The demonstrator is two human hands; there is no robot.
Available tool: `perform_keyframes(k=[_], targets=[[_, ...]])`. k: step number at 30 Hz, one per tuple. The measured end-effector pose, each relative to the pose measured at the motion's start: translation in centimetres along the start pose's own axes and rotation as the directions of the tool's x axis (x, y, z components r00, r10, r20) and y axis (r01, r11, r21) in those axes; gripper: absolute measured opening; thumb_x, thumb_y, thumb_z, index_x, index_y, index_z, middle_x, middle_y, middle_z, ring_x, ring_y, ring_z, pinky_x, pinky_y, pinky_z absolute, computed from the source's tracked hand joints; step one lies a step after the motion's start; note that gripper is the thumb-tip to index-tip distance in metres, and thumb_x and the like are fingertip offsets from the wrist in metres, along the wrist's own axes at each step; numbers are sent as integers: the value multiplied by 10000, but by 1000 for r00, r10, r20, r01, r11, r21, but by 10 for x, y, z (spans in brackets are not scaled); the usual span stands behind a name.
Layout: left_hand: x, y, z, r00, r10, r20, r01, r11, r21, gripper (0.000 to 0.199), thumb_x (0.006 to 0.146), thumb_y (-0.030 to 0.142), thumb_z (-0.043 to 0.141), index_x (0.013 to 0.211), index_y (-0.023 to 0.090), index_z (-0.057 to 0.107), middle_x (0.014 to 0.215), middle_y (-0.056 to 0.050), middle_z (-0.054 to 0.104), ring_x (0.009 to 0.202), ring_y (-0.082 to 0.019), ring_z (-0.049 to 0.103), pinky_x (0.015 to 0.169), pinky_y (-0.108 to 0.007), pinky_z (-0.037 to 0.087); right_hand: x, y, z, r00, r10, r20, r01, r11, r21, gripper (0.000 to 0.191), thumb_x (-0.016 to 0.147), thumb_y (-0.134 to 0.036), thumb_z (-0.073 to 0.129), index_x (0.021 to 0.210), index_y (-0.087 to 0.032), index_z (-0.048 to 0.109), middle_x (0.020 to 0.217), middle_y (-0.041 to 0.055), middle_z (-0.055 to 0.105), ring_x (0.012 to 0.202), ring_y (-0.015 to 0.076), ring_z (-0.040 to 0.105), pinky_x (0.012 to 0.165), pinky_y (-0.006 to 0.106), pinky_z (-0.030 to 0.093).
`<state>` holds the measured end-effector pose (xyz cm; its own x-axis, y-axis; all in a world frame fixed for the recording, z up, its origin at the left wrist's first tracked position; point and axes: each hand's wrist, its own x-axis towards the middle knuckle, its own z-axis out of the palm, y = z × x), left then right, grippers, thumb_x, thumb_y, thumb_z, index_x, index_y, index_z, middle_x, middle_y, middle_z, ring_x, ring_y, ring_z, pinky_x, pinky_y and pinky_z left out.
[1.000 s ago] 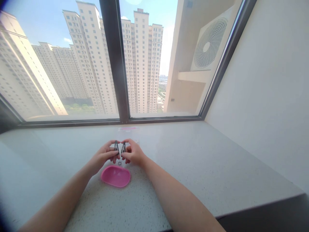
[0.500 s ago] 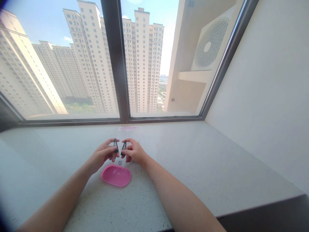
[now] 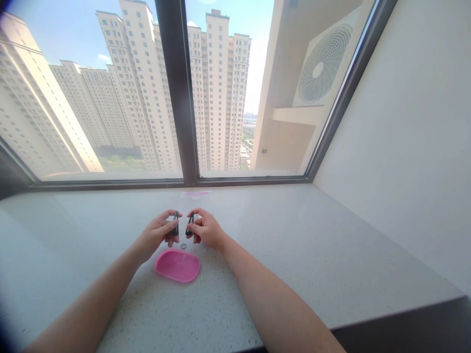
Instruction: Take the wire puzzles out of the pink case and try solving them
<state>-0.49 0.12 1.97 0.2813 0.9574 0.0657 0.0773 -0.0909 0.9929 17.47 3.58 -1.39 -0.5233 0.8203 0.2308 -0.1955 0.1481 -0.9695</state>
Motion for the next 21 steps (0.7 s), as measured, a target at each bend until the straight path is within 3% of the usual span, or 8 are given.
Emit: perform_keyframes(k=[13, 21], targets=[[-2, 2, -1, 998, 12, -61, -10, 999, 36, 371, 803, 415, 568, 1084, 200, 458, 452, 46, 584, 330, -99, 484, 355, -166, 328, 0, -6, 0, 995, -13, -101, 8, 999, -47, 275, 751, -342, 623, 942, -194, 491, 505, -66, 534, 370, 79, 484, 332, 141, 298], [1, -2, 0, 1000, 23, -18, -22, 997, 73, 371, 829, 440, 528, 1089, 193, 435, 508, 24, 612, 374, -96, 505, 392, -172, 332, -1, -2, 2, 999, -2, -35, -2, 995, -103, 416, 772, -353, 605, 1133, -190, 478, 532, -60, 555, 398, 91, 509, 380, 176, 390]])
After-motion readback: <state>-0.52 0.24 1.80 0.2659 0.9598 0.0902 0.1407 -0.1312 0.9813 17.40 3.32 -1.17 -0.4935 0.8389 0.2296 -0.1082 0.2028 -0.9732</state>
